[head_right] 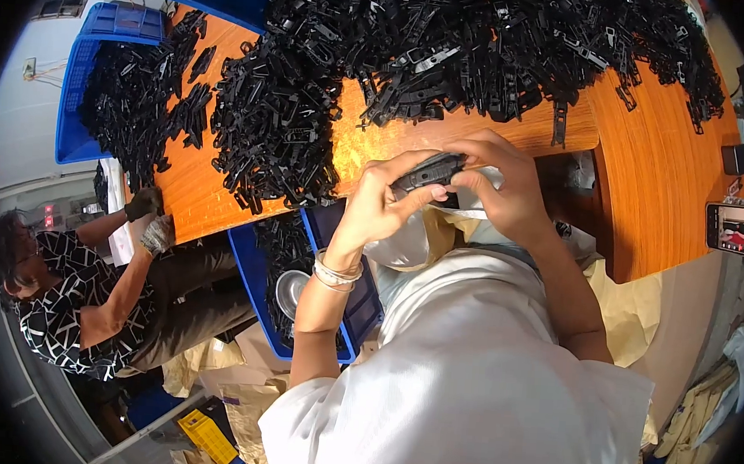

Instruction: Inspecting and sorting small black components on a workbench.

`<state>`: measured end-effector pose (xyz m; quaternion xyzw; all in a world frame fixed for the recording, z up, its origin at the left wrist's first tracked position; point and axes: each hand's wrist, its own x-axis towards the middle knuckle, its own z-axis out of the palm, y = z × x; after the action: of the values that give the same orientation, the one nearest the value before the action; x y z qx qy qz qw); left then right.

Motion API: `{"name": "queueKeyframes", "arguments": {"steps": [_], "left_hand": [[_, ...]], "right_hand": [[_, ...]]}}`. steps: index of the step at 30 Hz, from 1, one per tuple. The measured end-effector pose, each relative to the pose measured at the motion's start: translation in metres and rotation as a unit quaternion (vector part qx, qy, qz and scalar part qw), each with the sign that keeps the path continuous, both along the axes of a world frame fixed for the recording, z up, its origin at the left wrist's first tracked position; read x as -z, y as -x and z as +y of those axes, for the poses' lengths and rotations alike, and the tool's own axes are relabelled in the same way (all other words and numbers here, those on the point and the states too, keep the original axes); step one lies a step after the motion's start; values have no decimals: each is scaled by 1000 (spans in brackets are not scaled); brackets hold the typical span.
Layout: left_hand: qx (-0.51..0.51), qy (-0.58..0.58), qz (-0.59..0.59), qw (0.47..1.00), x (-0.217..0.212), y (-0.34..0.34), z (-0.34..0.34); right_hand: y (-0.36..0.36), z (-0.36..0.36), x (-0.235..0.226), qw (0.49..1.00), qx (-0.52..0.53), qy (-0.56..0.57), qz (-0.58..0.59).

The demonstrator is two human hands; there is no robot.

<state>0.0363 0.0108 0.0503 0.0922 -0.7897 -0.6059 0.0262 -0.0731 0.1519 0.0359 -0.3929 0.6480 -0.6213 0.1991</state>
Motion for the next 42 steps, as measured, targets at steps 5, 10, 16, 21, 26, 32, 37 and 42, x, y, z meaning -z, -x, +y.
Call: {"name": "queueKeyframes", "arguments": {"steps": [5, 10, 16, 21, 26, 32, 37, 42], "left_hand": [[6, -64, -5, 998, 11, -2, 4], [-83, -134, 66, 985, 12, 1, 12], [-220, 104, -41, 969, 34, 1, -40], [-301, 390, 36, 870, 37, 5, -67], [-292, 513, 11, 807, 24, 3, -73], [-304, 665, -77, 678, 38, 28, -105], [-347, 675, -106, 643, 44, 38, -108], [-376, 633, -117, 666, 34, 35, -92]], "right_hand": [[3, 1, 3, 999, 5, 2, 34], [0, 2, 8, 983, -23, 42, -179], [-4, 20, 27, 991, 16, -129, 33], [-11, 25, 59, 986, 6, -105, 127], [-10, 26, 63, 987, 22, -95, 130], [-10, 25, 54, 984, -1, -126, 126], [-8, 33, 46, 986, 54, -134, 80], [42, 59, 41, 951, 235, -151, 132]]}}
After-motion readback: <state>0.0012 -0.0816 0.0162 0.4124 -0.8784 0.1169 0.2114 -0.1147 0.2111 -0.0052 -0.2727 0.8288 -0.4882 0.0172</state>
